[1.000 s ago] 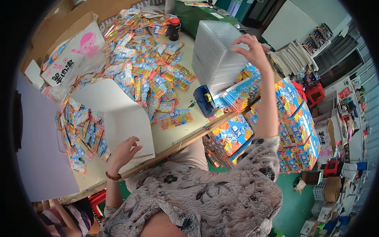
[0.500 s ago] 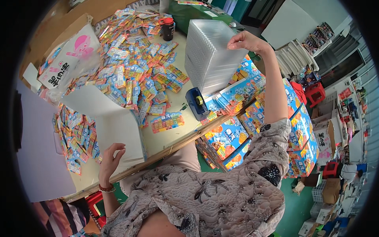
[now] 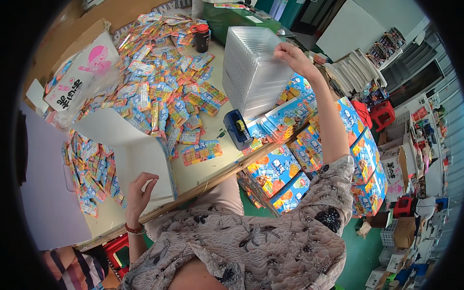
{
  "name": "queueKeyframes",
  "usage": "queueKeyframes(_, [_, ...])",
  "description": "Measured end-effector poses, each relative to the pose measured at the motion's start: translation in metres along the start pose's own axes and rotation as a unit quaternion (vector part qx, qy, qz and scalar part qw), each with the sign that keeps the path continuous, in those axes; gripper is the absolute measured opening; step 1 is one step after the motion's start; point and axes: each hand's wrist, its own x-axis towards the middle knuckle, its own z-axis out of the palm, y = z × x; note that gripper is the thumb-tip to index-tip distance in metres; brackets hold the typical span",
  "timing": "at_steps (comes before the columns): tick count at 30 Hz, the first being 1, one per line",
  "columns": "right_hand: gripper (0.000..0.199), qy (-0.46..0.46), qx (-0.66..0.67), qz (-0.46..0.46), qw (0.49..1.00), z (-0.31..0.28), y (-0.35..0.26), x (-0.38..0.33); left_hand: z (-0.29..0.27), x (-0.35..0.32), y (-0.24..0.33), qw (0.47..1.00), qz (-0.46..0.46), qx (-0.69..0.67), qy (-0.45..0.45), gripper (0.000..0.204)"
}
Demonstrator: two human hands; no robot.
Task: Organizing and packaging small colorful sachets into cardboard boxes.
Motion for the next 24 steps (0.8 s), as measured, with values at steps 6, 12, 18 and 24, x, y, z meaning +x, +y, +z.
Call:
queueKeyframes(6, [0.016,-0.090,-0.013,0.013,0.996,-0.019,-0.002,0.005,0.015,0.032,0.034,0.985,0.160,0.018,0.067,0.021])
queueKeyframes(12, [0.014,-0.070,-0.049,0.006,0.996,-0.010,-0.012,-0.005,0.059,0.145,0.122,0.909,0.393,0.139,0.008,0.057])
queueKeyframes(18, [0.020,-0.066,-0.156,0.018,0.985,-0.007,-0.036,0.004,0.133,0.266,0.137,0.868,0.412,0.238,0.141,0.062])
queueKeyframes(24, [0.016,-0.060,-0.067,0.001,0.996,-0.016,-0.004,0.006,0.169,0.278,0.138,0.841,0.393,0.317,0.194,0.053])
